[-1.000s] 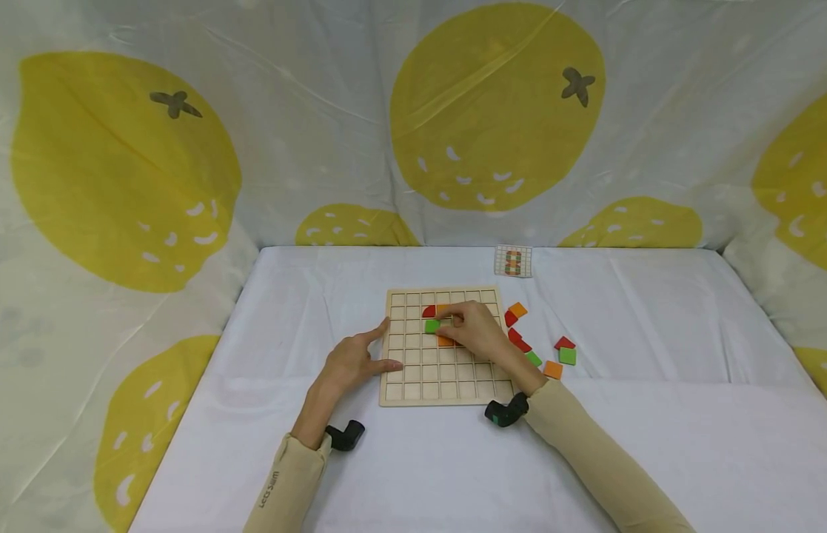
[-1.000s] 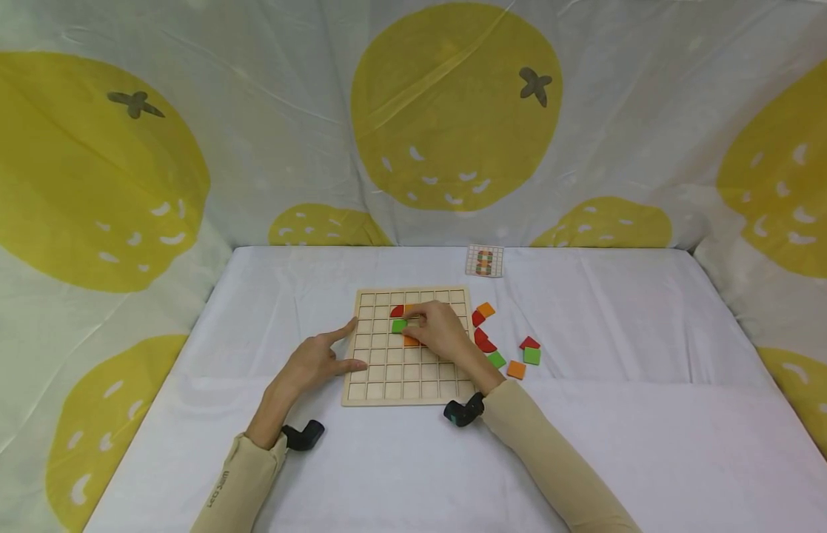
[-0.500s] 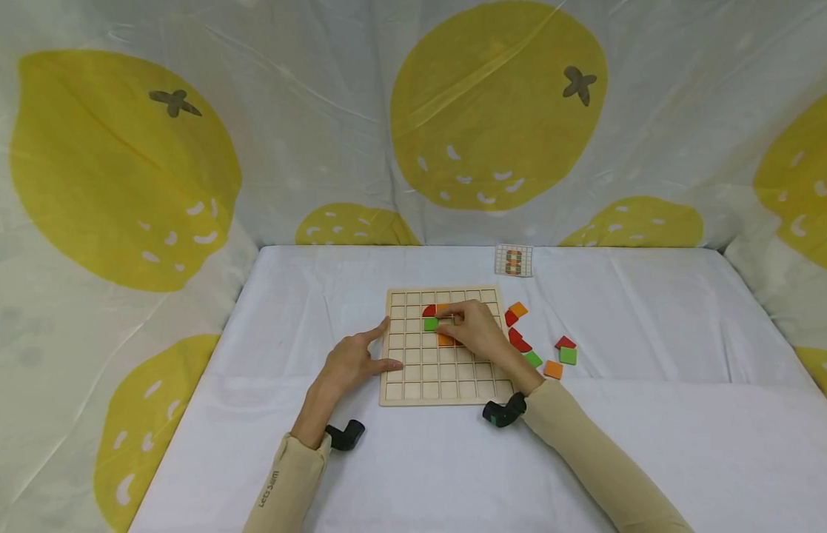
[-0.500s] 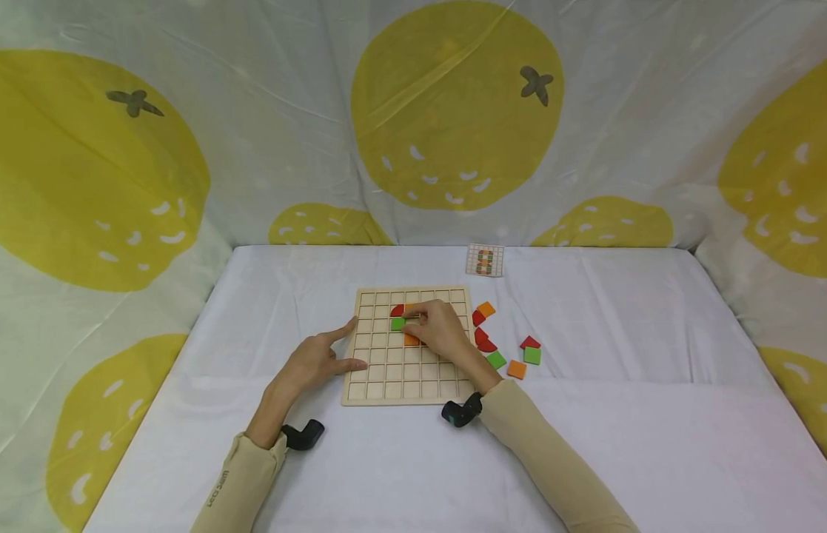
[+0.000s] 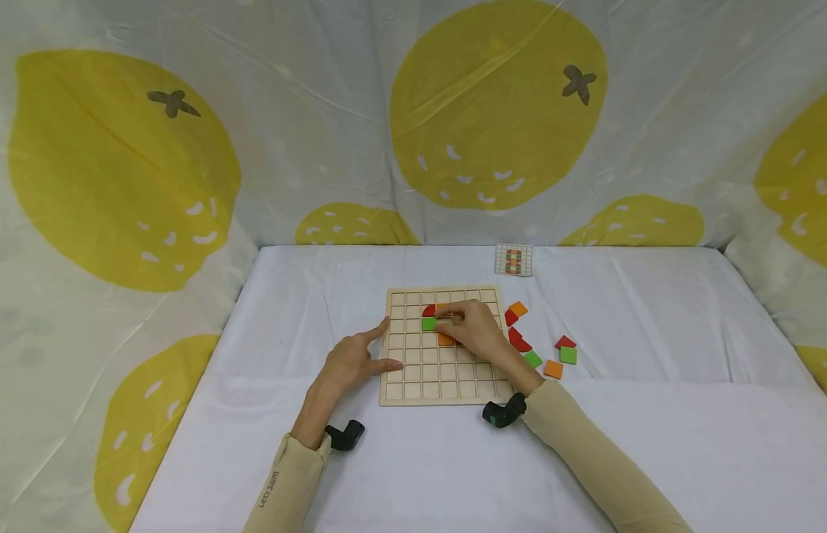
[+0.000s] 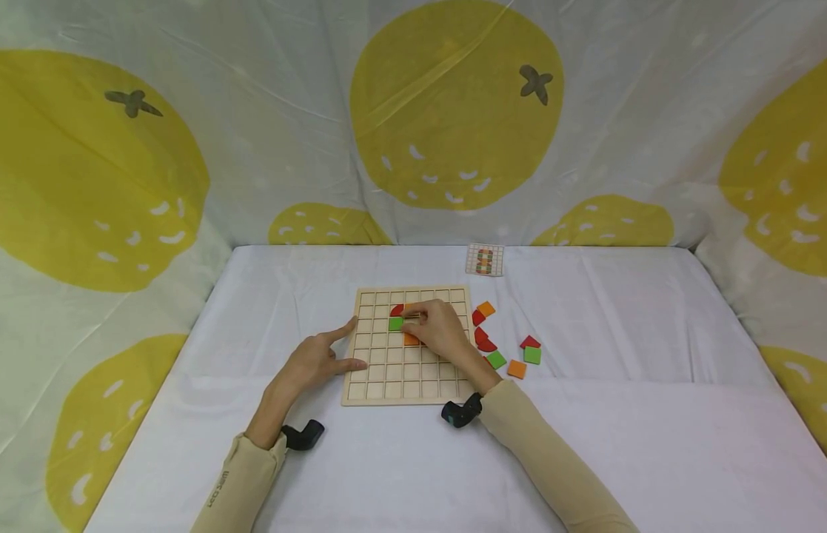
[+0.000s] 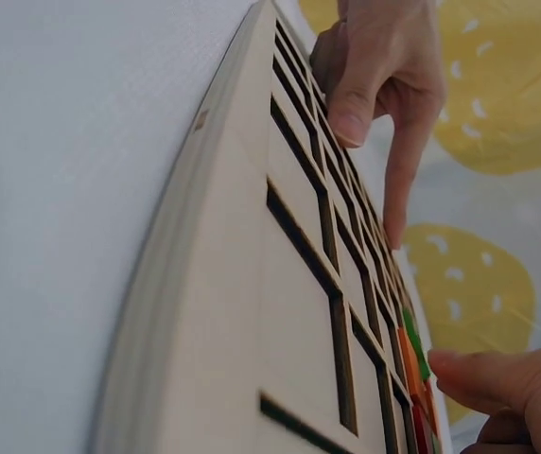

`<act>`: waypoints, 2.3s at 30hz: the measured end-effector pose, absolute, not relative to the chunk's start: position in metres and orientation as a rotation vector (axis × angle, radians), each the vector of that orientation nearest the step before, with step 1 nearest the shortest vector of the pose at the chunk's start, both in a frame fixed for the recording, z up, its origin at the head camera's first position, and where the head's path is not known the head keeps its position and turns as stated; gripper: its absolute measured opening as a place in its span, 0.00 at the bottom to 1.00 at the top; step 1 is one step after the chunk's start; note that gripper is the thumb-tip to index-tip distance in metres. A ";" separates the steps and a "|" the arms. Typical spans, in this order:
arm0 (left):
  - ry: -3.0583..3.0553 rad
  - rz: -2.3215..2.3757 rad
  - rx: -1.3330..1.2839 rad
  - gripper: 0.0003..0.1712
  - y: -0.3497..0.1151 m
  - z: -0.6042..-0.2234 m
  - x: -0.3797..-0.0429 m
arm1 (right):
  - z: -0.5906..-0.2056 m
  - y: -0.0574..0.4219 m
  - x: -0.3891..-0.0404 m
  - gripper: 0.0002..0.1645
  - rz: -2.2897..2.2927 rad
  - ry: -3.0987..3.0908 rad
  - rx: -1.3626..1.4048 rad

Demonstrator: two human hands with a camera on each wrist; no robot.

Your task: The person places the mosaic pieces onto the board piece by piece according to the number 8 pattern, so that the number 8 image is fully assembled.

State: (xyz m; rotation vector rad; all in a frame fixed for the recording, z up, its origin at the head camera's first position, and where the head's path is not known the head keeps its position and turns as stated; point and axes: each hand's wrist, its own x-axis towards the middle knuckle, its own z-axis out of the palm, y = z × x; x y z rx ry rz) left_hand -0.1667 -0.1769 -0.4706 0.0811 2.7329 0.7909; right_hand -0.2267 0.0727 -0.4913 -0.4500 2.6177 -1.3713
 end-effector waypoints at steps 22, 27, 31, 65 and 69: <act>2.723 0.790 0.057 0.57 -0.177 -0.471 -0.167 | -0.486 0.164 -0.213 0.14 -1.346 2.778 -0.269; 2.721 0.800 0.054 0.57 -0.176 -0.471 -0.167 | -0.488 0.179 -0.211 0.16 -1.310 2.796 -0.205; 2.722 0.821 0.063 0.57 -0.177 -0.471 -0.167 | -0.490 0.182 -0.211 0.16 -1.308 2.803 -0.206; 2.734 0.786 0.077 0.57 -0.176 -0.470 -0.167 | -0.493 0.183 -0.213 0.17 -1.233 2.857 -0.043; 2.725 0.794 0.063 0.57 -0.176 -0.470 -0.166 | -0.490 0.189 -0.212 0.16 -1.220 2.832 -0.029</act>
